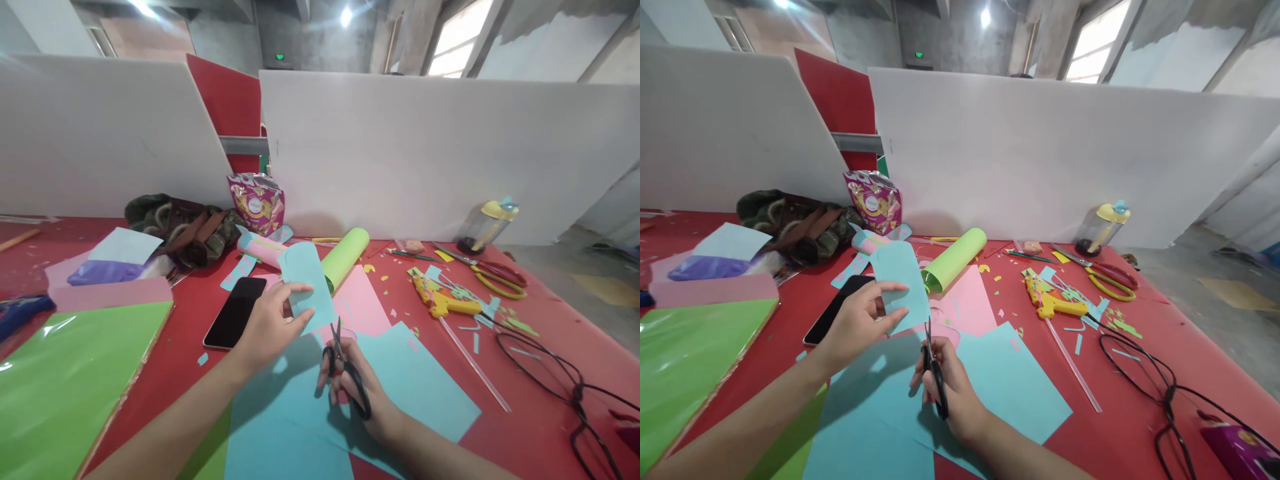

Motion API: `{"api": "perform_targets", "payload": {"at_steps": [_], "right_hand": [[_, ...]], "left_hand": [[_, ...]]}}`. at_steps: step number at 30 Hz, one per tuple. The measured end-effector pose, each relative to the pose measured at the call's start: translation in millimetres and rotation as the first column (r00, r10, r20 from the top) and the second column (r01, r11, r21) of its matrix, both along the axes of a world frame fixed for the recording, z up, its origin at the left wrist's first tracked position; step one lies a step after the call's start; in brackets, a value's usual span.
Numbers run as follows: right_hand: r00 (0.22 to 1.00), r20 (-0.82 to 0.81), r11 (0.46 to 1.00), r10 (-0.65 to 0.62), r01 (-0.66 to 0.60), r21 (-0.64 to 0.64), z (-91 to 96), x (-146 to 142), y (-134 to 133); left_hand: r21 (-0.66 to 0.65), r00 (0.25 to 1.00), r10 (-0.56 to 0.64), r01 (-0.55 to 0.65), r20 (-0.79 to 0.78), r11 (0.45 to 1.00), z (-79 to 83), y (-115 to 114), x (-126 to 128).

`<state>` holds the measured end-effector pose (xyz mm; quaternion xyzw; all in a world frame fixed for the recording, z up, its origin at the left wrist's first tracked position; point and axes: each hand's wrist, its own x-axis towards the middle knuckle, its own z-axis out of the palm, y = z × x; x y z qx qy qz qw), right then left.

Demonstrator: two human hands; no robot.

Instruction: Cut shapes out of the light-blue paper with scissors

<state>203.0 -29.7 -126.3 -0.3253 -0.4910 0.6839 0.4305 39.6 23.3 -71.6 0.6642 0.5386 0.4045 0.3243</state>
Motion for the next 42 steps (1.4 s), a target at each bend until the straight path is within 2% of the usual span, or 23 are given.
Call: {"api": "perform_targets", "payload": {"at_steps": [6,10,14,20,31,37,42], "right_hand": [[0.999,0.04,1.0,-0.022,0.021,0.016,-3.4,0.9,2.0],[0.996,0.086,1.0,-0.001,-0.002,0.028,-1.1,2.8,2.5],[0.991,0.132,0.999,0.021,-0.024,0.024,-0.8,3.6,3.4],[0.992,0.129,1.0,0.004,-0.003,-0.007,-0.2,3.6,2.3],[0.991,0.129,0.997,0.021,-0.012,-0.071,-1.5,3.8,3.4],[0.989,0.144,0.998,0.019,-0.009,-0.069,0.2,2.0,4.0],[0.988,0.151,0.997,0.03,-0.02,-0.07,0.8,1.5,3.9]], "left_hand": [[0.139,0.996,-0.002,0.015,-0.089,0.99,-2.8,-1.6,-4.2],[0.226,0.976,0.035,0.015,-0.213,0.974,0.4,-3.1,-6.3],[0.27,0.964,0.051,0.023,-0.261,0.962,3.9,-4.3,-6.0],[0.297,0.962,0.046,0.037,-0.269,0.954,3.0,-3.7,-6.2],[0.26,0.968,0.047,0.02,-0.249,0.965,-0.4,-2.7,-7.3],[0.247,0.973,0.023,0.035,-0.229,0.968,-2.8,-2.3,-6.8],[0.265,0.963,0.052,0.021,-0.266,0.964,-1.3,-2.6,-6.4]]}}
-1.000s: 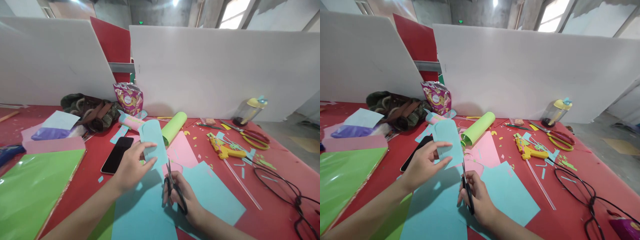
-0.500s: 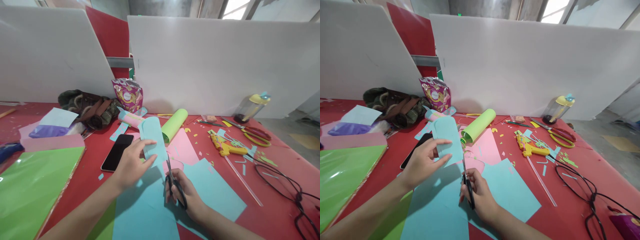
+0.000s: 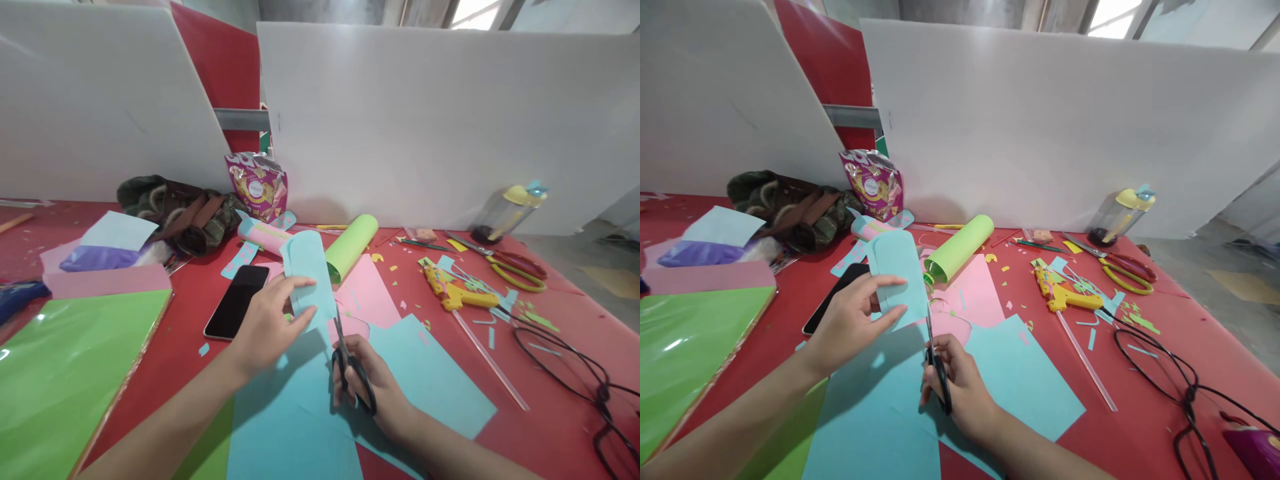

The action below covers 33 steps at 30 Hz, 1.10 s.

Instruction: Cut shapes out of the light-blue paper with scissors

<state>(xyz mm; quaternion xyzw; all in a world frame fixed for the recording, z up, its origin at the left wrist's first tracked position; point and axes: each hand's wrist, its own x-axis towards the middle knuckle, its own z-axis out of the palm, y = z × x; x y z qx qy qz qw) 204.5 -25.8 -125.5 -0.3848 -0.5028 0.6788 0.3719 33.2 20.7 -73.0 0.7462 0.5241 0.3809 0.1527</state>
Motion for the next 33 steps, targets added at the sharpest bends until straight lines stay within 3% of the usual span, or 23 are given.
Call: {"api": "perform_targets", "payload": {"at_steps": [14,33], "right_hand": [[0.996,-0.084,1.0,-0.01,0.01,0.002,-0.7,0.2,-0.7],[0.994,-0.093,0.998,-0.054,0.055,0.013,-2.1,0.6,-2.6]], "left_hand": [[0.001,0.999,-0.01,0.01,-0.032,1.0,4.4,-2.7,2.1],[-0.004,1.0,-0.015,0.015,0.026,1.0,-2.5,-3.4,3.5]]}}
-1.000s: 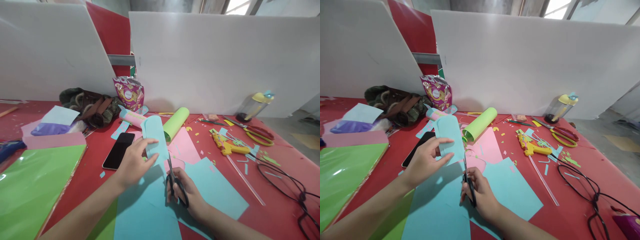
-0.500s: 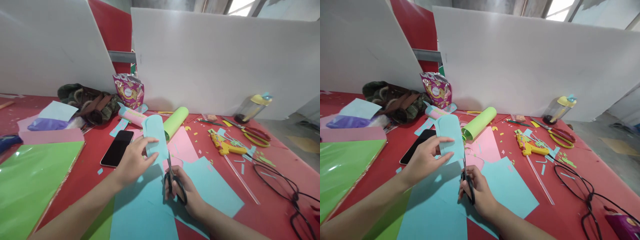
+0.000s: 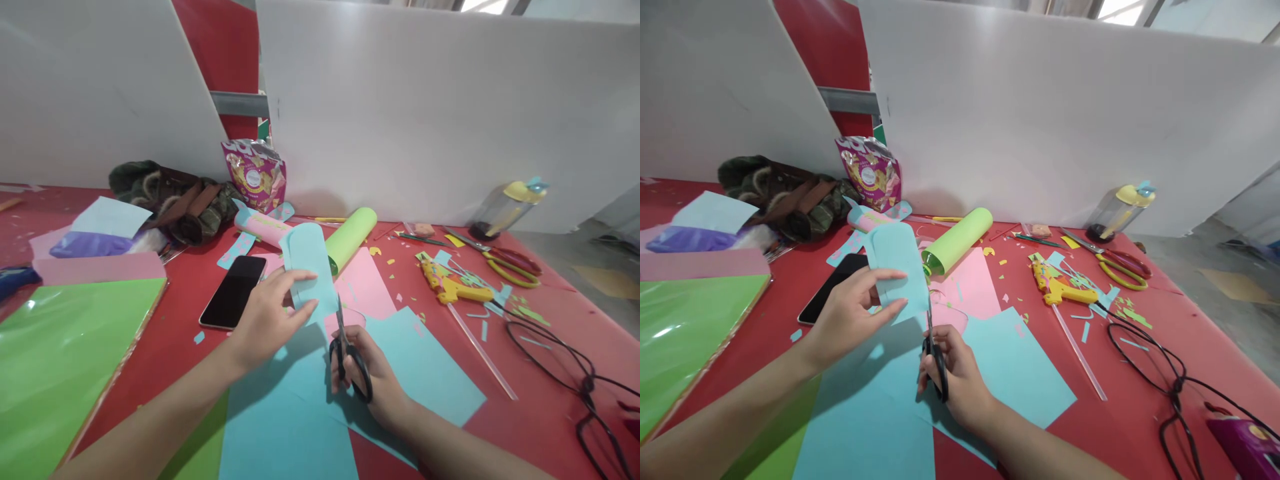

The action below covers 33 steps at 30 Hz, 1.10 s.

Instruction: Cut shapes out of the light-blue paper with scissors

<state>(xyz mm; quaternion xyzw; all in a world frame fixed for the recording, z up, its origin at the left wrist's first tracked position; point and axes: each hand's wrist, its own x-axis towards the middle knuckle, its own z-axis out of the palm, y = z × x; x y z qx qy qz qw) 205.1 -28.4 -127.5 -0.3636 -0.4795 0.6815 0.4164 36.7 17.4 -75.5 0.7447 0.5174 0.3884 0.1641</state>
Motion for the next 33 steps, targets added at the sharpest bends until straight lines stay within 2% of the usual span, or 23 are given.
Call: {"api": "perform_targets", "payload": {"at_steps": [7,15,26,33], "right_hand": [[1.0,0.019,1.0,-0.017,0.017,0.022,-0.9,0.5,-1.1],[1.0,-0.002,0.999,0.001,-0.001,0.047,-3.7,1.2,-1.7],[0.999,0.001,0.996,0.043,-0.043,0.084,2.8,3.2,-2.2],[0.998,-0.015,0.993,0.06,-0.058,0.102,2.1,3.2,-2.3]], "left_hand": [[0.033,0.999,0.001,-0.002,0.035,0.999,-3.3,-1.1,0.3],[0.05,0.999,0.025,-0.024,-0.022,0.998,1.8,-2.0,-1.1],[0.069,0.995,-0.083,0.087,-0.053,0.994,3.3,-1.6,-1.9],[0.073,0.993,-0.1,0.104,-0.055,0.992,4.1,-1.1,-2.5]]}}
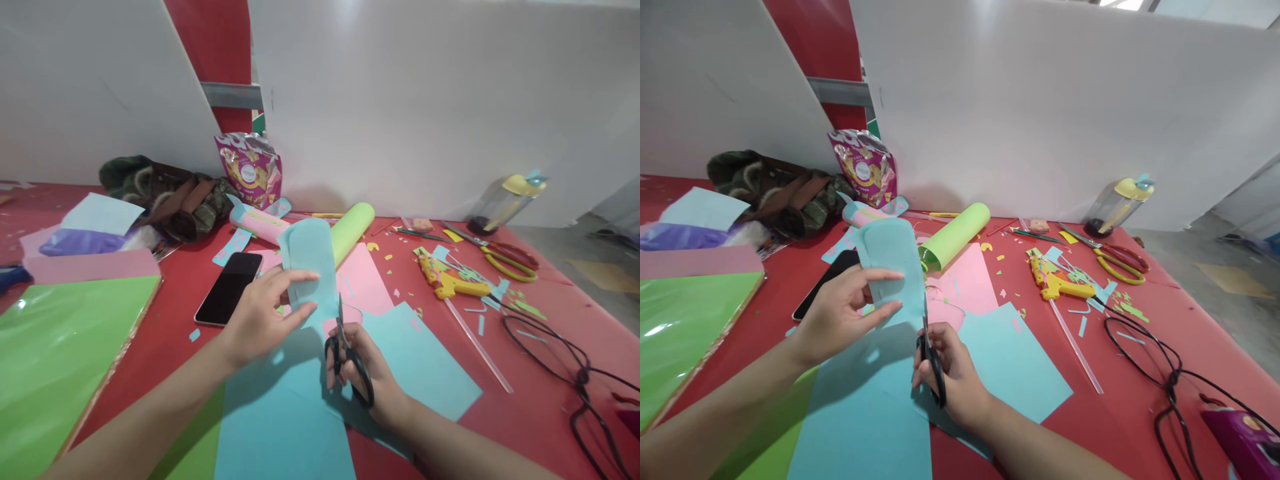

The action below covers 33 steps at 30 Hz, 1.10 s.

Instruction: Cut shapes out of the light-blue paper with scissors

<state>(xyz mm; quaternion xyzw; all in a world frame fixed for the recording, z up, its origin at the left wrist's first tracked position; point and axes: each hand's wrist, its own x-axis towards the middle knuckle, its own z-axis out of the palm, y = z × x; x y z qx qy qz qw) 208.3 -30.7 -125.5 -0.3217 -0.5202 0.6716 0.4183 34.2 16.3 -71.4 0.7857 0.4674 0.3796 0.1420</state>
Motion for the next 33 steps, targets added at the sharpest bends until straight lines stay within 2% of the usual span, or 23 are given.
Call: {"api": "perform_targets", "payload": {"at_steps": [19,26,33], "right_hand": [[0.999,-0.031,0.998,-0.035,0.033,-0.058,-6.5,-2.3,1.4],[0.999,-0.032,0.995,-0.033,0.03,-0.09,-8.4,-1.5,0.3],[0.999,-0.03,1.0,-0.012,0.011,-0.025,-4.4,-1.0,1.6]], "left_hand": [[0.063,0.999,0.021,-0.018,-0.042,0.998,-1.8,-0.3,-0.7],[-0.003,1.0,0.007,-0.007,-0.012,1.0,-1.4,0.9,-1.1],[-0.067,0.999,-0.034,0.035,0.01,0.997,1.6,-0.4,1.7]]}}
